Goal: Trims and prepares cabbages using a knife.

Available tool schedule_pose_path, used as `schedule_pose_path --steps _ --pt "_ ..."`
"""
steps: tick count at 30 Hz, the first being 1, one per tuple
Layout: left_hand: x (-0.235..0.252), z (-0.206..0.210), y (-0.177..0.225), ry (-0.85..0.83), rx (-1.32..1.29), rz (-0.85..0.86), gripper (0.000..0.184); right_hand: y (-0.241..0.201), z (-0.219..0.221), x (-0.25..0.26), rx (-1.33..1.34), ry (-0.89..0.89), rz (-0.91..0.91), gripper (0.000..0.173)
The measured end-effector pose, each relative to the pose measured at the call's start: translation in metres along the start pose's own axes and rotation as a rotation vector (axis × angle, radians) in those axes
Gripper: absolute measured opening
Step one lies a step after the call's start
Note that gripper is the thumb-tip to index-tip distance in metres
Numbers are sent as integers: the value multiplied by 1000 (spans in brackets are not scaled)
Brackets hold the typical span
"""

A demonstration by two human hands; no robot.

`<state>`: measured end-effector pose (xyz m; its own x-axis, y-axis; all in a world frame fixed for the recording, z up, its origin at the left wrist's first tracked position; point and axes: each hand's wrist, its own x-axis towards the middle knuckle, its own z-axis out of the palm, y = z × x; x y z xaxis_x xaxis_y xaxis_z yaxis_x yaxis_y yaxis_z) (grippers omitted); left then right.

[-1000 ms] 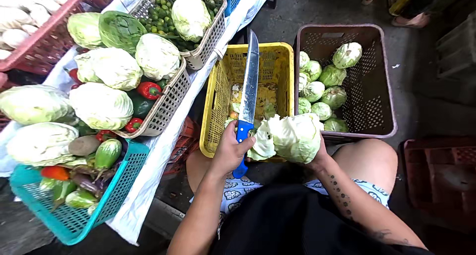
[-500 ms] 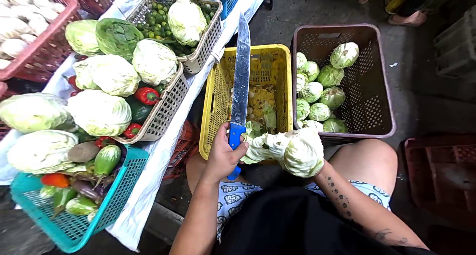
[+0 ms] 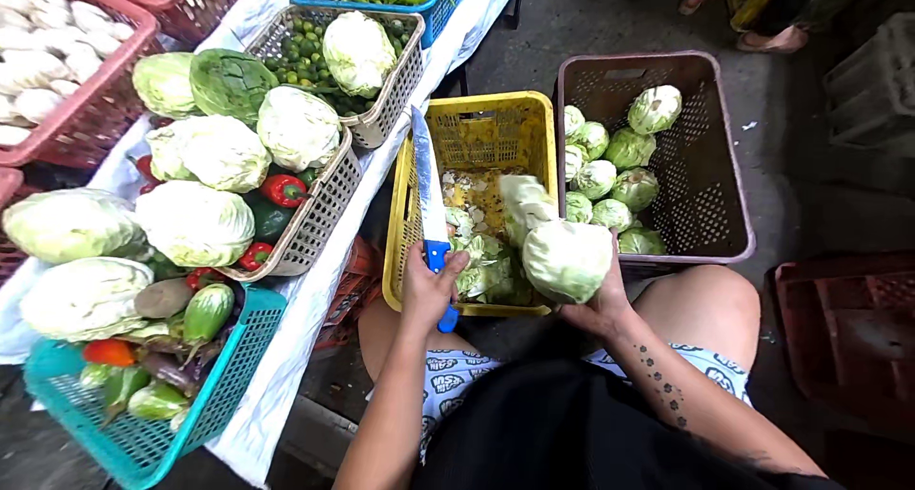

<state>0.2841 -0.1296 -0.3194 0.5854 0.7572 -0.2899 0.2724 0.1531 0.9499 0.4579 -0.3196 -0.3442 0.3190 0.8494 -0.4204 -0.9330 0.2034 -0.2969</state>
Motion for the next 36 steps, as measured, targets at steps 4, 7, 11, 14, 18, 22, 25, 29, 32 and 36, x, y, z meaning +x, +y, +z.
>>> schedule_pose_path --steps 4,7,11,14,18,22,25,29,32,36 --pt "-28 38 18 -76 -141 67 66 6 18 19 -127 107 -252 91" --pt "-35 62 21 -76 -151 132 73 17 26 22 -96 108 -291 86" --pt "-29 65 16 -29 -131 140 79 19 32 21 4 125 -251 87" --pt "-31 60 13 -120 -192 142 69 19 26 19 4 148 -213 88" --pt "-36 62 9 -167 -191 151 57 24 19 18 12 134 -181 90" --pt "-36 65 6 -134 -258 139 55 27 14 17 2 96 -201 91" --pt "-36 68 8 -84 -341 27 56 27 18 16 -12 83 -227 90" --pt "-37 69 14 -83 -441 -86 49 25 20 18 -48 79 -277 88" --pt "-38 67 16 -96 -449 -93 46 23 23 19 -6 109 -263 86" --pt "-38 65 17 -105 -440 -101 45 21 25 19 -3 59 -267 84"
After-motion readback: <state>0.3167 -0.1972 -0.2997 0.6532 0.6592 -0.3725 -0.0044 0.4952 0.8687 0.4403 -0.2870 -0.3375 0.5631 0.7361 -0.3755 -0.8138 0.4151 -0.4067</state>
